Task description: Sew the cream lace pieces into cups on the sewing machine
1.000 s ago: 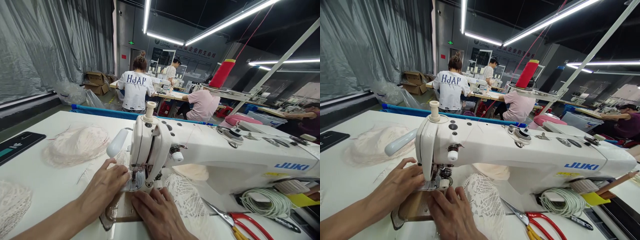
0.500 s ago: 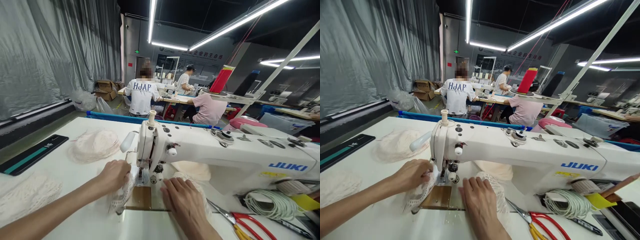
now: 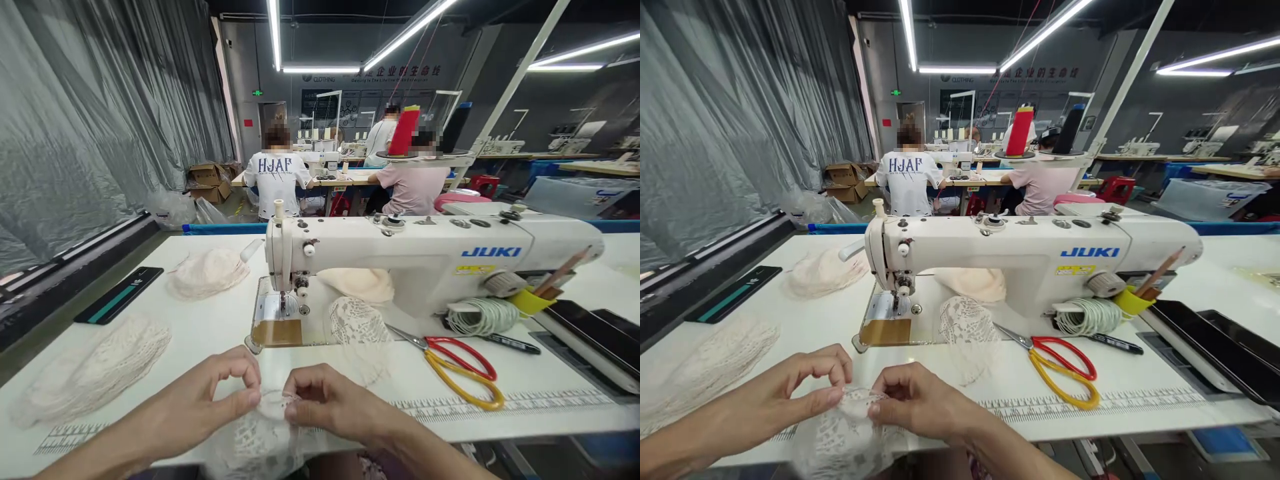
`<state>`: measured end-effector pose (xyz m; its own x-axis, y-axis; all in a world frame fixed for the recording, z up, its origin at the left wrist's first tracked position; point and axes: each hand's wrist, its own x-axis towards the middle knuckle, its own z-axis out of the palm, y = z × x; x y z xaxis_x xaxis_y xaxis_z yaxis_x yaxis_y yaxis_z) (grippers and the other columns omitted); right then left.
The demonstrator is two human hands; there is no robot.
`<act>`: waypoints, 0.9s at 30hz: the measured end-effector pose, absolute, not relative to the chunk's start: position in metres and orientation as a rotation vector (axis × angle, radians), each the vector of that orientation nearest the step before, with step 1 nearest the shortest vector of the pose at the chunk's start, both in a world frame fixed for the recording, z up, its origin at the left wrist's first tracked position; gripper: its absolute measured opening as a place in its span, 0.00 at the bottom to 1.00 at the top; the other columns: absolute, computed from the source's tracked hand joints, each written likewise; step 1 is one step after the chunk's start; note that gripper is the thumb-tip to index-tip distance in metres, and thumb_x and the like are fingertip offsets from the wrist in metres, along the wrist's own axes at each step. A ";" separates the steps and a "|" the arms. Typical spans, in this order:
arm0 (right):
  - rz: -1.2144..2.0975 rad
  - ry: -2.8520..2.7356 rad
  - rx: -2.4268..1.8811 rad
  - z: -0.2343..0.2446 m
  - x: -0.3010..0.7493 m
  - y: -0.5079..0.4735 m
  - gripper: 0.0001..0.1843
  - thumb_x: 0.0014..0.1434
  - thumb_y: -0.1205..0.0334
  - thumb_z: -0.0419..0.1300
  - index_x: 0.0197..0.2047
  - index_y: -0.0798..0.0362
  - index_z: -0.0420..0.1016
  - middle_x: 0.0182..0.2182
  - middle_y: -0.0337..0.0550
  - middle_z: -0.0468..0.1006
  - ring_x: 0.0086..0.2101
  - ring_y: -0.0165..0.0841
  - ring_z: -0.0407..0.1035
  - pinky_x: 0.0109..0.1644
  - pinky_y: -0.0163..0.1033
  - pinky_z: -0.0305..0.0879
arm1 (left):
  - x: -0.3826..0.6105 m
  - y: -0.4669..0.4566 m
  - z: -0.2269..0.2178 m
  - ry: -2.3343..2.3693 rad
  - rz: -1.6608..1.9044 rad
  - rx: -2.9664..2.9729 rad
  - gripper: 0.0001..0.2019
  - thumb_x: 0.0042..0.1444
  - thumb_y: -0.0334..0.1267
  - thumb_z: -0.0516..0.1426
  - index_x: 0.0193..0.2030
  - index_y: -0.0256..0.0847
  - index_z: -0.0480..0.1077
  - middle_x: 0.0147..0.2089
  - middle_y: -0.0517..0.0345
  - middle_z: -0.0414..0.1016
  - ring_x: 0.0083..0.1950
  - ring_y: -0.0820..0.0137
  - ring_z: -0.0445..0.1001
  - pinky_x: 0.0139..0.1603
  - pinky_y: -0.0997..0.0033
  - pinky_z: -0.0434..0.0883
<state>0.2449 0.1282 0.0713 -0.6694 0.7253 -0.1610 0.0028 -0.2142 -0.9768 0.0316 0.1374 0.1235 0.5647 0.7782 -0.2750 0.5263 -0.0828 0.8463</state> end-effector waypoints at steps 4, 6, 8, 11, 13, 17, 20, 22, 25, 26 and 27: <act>2.063 -1.575 -0.802 0.075 0.244 0.111 0.24 0.47 0.44 0.66 0.29 0.58 0.68 0.23 0.36 0.67 0.24 0.23 0.57 0.27 0.29 0.52 | 0.028 0.113 0.114 1.041 0.276 1.540 0.13 0.54 0.48 0.57 0.33 0.39 0.70 0.33 0.61 0.69 0.36 0.69 0.63 0.37 0.74 0.59; 2.061 -1.651 -0.787 0.077 0.246 0.104 0.23 0.47 0.46 0.66 0.29 0.59 0.69 0.23 0.35 0.66 0.24 0.23 0.57 0.27 0.29 0.53 | 0.029 0.103 0.111 1.074 0.279 1.464 0.13 0.51 0.47 0.59 0.30 0.37 0.71 0.28 0.63 0.66 0.33 0.71 0.61 0.34 0.75 0.58; 2.067 -1.709 -0.771 0.077 0.249 0.099 0.21 0.47 0.47 0.66 0.29 0.60 0.71 0.24 0.35 0.67 0.25 0.23 0.58 0.29 0.29 0.55 | 0.029 0.093 0.109 1.059 0.297 1.368 0.15 0.49 0.48 0.61 0.28 0.37 0.70 0.26 0.63 0.66 0.32 0.71 0.61 0.33 0.75 0.57; 2.096 -1.739 -0.738 0.074 0.252 0.089 0.21 0.46 0.48 0.67 0.30 0.60 0.72 0.26 0.37 0.70 0.27 0.25 0.62 0.34 0.31 0.60 | 0.026 0.079 0.102 0.998 0.310 1.163 0.17 0.45 0.49 0.64 0.28 0.36 0.69 0.26 0.61 0.70 0.31 0.72 0.64 0.33 0.75 0.58; 2.119 -1.747 -0.724 0.071 0.253 0.083 0.23 0.45 0.47 0.67 0.31 0.60 0.73 0.28 0.39 0.71 0.29 0.26 0.65 0.37 0.32 0.62 | 0.023 0.071 0.097 0.989 0.299 1.058 0.17 0.44 0.48 0.66 0.29 0.36 0.69 0.26 0.61 0.73 0.29 0.73 0.66 0.33 0.75 0.60; 2.147 -1.798 -0.697 0.065 0.249 0.070 0.22 0.46 0.47 0.66 0.33 0.60 0.74 0.30 0.39 0.72 0.31 0.27 0.65 0.38 0.32 0.62 | 0.019 0.060 0.088 0.982 0.274 0.996 0.15 0.44 0.46 0.66 0.30 0.37 0.71 0.25 0.62 0.75 0.29 0.73 0.68 0.35 0.75 0.62; 2.167 -1.788 -0.716 0.061 0.245 0.064 0.21 0.47 0.48 0.66 0.33 0.60 0.74 0.29 0.38 0.71 0.30 0.26 0.64 0.36 0.31 0.61 | 0.016 0.055 0.085 0.997 0.268 0.977 0.14 0.45 0.45 0.66 0.30 0.37 0.72 0.25 0.63 0.75 0.28 0.74 0.68 0.34 0.76 0.61; 2.167 -1.760 -0.743 0.058 0.243 0.061 0.21 0.47 0.48 0.66 0.33 0.60 0.74 0.28 0.38 0.71 0.29 0.26 0.64 0.34 0.30 0.61 | 0.013 0.053 0.083 0.999 0.268 0.968 0.14 0.45 0.46 0.66 0.30 0.37 0.71 0.25 0.62 0.76 0.29 0.74 0.68 0.34 0.76 0.61; 2.119 -1.753 -0.749 0.055 0.240 0.060 0.21 0.47 0.48 0.66 0.31 0.60 0.74 0.28 0.37 0.71 0.29 0.26 0.63 0.35 0.30 0.61 | 0.008 0.051 0.078 1.011 0.281 0.963 0.14 0.45 0.45 0.66 0.29 0.36 0.71 0.26 0.61 0.76 0.29 0.74 0.67 0.34 0.76 0.60; 2.103 -1.756 -0.747 0.054 0.240 0.060 0.20 0.47 0.48 0.66 0.30 0.60 0.74 0.28 0.37 0.71 0.29 0.25 0.63 0.35 0.30 0.61 | 0.007 0.051 0.077 1.020 0.277 0.964 0.14 0.45 0.45 0.65 0.29 0.36 0.70 0.25 0.62 0.75 0.28 0.75 0.66 0.33 0.76 0.60; 2.096 -1.758 -0.745 0.053 0.239 0.060 0.20 0.48 0.49 0.66 0.30 0.60 0.73 0.28 0.37 0.71 0.29 0.25 0.63 0.34 0.30 0.60 | 0.006 0.050 0.076 1.028 0.267 0.963 0.14 0.45 0.45 0.65 0.29 0.37 0.70 0.25 0.63 0.74 0.28 0.76 0.66 0.33 0.77 0.59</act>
